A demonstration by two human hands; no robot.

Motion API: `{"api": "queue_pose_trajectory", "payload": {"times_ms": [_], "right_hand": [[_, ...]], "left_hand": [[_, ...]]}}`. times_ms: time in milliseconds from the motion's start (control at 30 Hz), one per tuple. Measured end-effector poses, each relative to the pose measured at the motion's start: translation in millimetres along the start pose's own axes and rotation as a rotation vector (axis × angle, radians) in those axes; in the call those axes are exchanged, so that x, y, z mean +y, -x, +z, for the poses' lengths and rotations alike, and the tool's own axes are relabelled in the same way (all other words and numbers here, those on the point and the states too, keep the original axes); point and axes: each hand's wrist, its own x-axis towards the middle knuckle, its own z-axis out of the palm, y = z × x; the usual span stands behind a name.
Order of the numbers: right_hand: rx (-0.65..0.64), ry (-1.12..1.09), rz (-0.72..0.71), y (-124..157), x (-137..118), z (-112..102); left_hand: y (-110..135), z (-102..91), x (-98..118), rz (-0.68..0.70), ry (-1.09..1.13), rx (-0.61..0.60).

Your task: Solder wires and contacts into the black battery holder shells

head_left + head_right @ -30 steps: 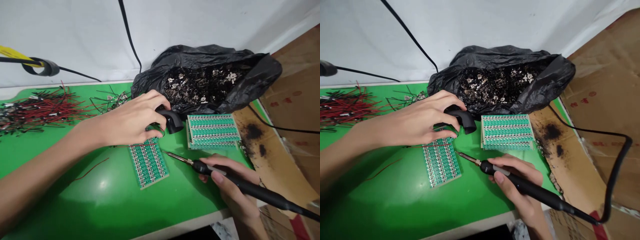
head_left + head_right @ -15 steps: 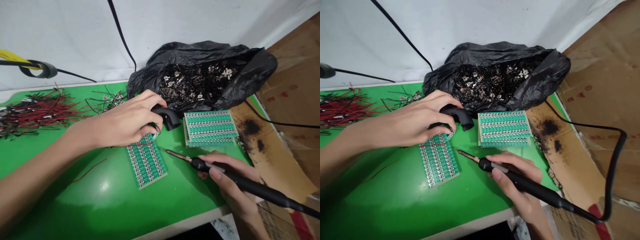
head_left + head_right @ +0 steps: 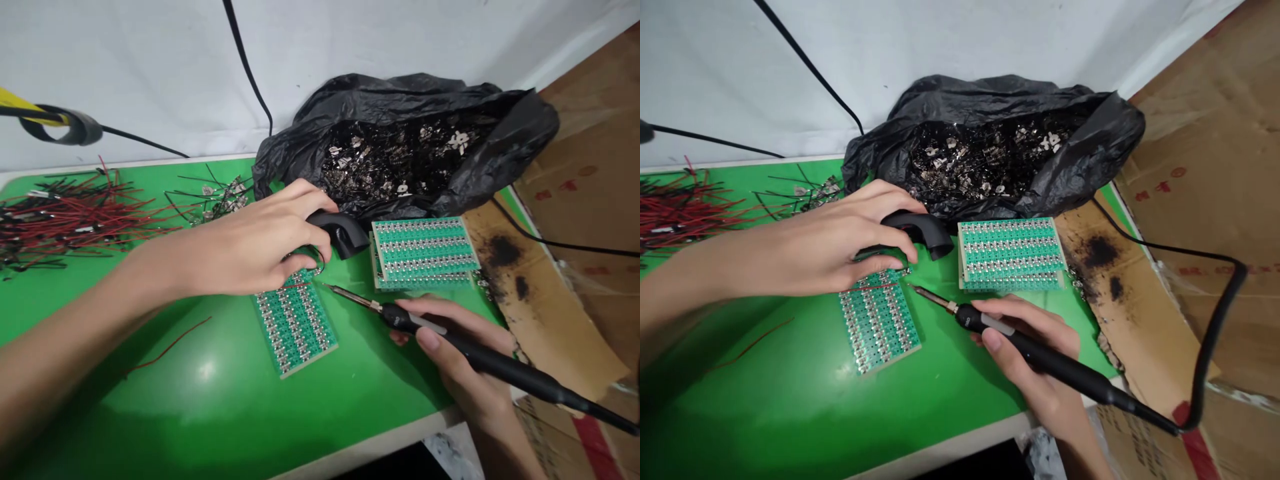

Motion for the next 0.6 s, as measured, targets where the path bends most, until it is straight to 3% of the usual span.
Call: {"api": "queue_pose_trajectory", "payload": {"times_ms": [133, 333, 600], "right_hand": [[0.067, -0.089, -0.010, 3, 3, -1], [-0.002, -0.141, -0.054, 5, 7, -3], [0.070, -0.136, 0.074, 16, 4, 11]], "left_hand": [[5, -3.6, -1, 0.002, 0.007, -0.042], [4, -1.5, 1, 0.002, 0.024, -0.048], [2, -5.4, 2, -0.062, 0.100, -0.105]]}}
